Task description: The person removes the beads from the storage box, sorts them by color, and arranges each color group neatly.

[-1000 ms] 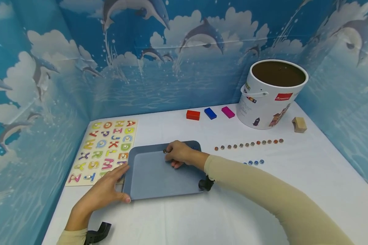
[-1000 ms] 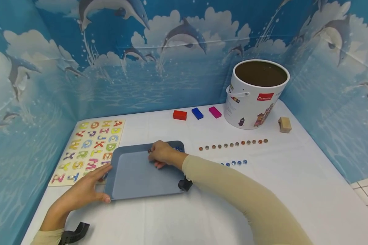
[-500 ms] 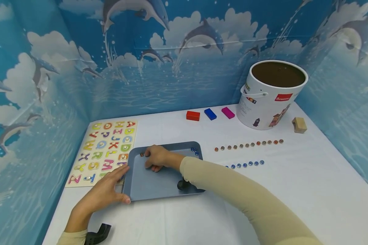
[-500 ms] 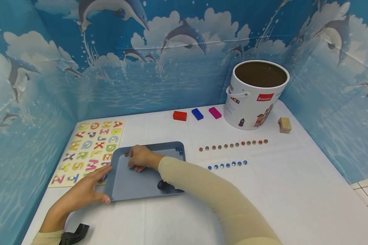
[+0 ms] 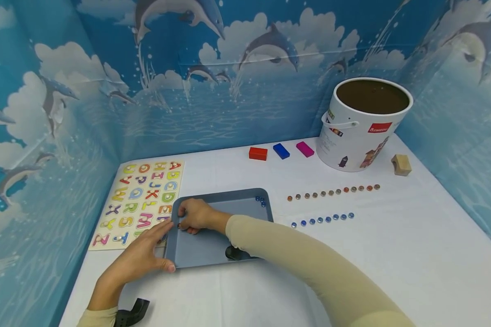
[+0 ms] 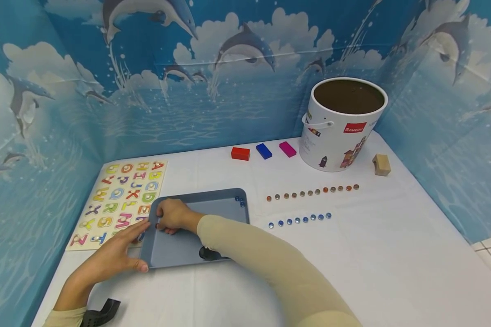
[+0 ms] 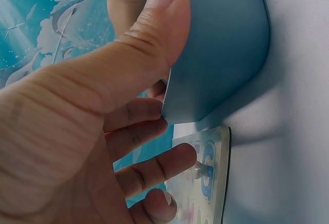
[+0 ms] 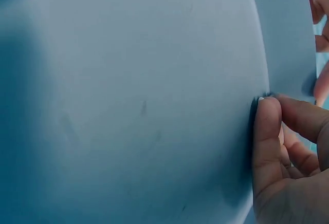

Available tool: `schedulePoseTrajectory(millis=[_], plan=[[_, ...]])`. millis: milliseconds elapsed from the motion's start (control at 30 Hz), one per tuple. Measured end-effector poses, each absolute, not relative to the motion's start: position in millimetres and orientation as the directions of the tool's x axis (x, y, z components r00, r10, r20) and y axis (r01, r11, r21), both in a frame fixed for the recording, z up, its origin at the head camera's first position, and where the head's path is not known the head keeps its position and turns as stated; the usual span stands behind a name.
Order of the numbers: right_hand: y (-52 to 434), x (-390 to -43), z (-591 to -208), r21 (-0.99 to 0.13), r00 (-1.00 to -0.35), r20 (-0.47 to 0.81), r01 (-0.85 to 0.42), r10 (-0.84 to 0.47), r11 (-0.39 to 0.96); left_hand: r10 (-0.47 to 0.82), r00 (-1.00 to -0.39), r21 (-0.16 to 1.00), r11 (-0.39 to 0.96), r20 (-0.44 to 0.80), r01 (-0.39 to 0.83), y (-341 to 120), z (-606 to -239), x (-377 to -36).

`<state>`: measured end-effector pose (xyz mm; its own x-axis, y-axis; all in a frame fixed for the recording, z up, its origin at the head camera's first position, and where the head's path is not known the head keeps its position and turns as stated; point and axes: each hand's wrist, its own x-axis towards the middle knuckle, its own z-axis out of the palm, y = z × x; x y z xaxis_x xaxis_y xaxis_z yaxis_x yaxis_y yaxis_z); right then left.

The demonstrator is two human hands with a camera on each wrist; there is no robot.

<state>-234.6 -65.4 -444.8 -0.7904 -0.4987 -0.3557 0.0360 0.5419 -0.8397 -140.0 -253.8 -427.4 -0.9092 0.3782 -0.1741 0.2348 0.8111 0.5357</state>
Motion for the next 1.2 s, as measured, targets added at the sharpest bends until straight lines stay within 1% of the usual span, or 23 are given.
schedulePoseTrajectory(millis=[100,233,333,400,500,600,667,700,767,867,933,1000,1067,1133,1200], plan=[[-71.7,-235.0,-446.0,-0.818,-0.780,-0.336,-0.037,-0.528,0.575,0.380,-0.910,0.531,0.812,-0.165,0.243,-254.1,-428.0,-140.3],[-74.7,-234.6,-444.9,-0.787,-0.771,-0.324,-0.102,-0.549,0.608,0.382,-0.911,0.523,0.815,-0.159,0.251,-254.3,-427.9,-141.0],[-67.8,-234.8,-441.5,-0.812,-0.751,-0.311,-0.109,-0.583,0.573,0.379,-0.911,0.522,0.817,-0.165,0.245,-254.6,-427.8,-141.8],[-57.4,-234.2,-437.0,-0.854,-0.731,-0.301,-0.079,-0.613,0.514,0.377,-0.911,0.523,0.817,-0.166,0.242,-255.2,-428.0,-141.5],[-26.6,-230.0,-426.6,-0.924,-0.693,-0.265,-0.016,-0.670,0.381,0.374,-0.913,0.533,0.812,-0.163,0.237,-256.2,-429.0,-140.6],[29.5,-221.0,-413.9,-0.958,-0.667,-0.221,0.010,-0.712,0.288,0.373,-0.913,0.546,0.805,-0.164,0.230,-256.5,-429.9,-139.8],[78.5,-212.9,-405.3,-0.959,-0.687,-0.203,-0.006,-0.698,0.285,0.373,-0.913,0.549,0.804,-0.164,0.230,-256.4,-429.7,-139.5],[105.6,-208.7,-401.6,-0.955,-0.711,-0.198,-0.013,-0.674,0.295,0.372,-0.914,0.546,0.806,-0.165,0.229,-256.5,-429.5,-139.6],[162.9,-199.9,-395.7,-0.939,-0.785,-0.205,-0.011,-0.585,0.344,0.371,-0.914,0.535,0.812,-0.165,0.233,-255.8,-428.5,-139.6],[252.6,-189.6,-396.9,-0.909,-0.902,-0.202,0.027,-0.382,0.416,0.366,-0.915,0.526,0.819,-0.172,0.229,-254.5,-426.7,-139.0],[310.7,-186.5,-403.1,-0.892,-0.953,-0.202,0.084,-0.227,0.444,0.361,-0.915,0.521,0.824,-0.181,0.221,-254.1,-425.8,-138.7],[364.3,-187.4,-413.0,-0.881,-0.975,-0.200,0.137,-0.095,0.453,0.358,-0.915,0.523,0.825,-0.187,0.216,-254.5,-425.5,-138.2],[407.4,-189.7,-422.8,-0.876,-0.975,-0.224,0.205,0.009,0.437,0.358,-0.915,0.521,0.826,-0.187,0.217,-254.9,-425.5,-137.9],[440.0,-192.7,-434.1,-0.866,-0.965,-0.252,0.255,0.065,0.430,0.366,-0.913,0.523,0.821,-0.178,0.228,-254.7,-425.4,-138.0],[463.4,-194.8,-443.9,-0.839,-0.956,-0.277,0.288,0.093,0.462,0.373,-0.913,0.530,0.815,-0.167,0.236,-253.2,-427.1,-138.5]])
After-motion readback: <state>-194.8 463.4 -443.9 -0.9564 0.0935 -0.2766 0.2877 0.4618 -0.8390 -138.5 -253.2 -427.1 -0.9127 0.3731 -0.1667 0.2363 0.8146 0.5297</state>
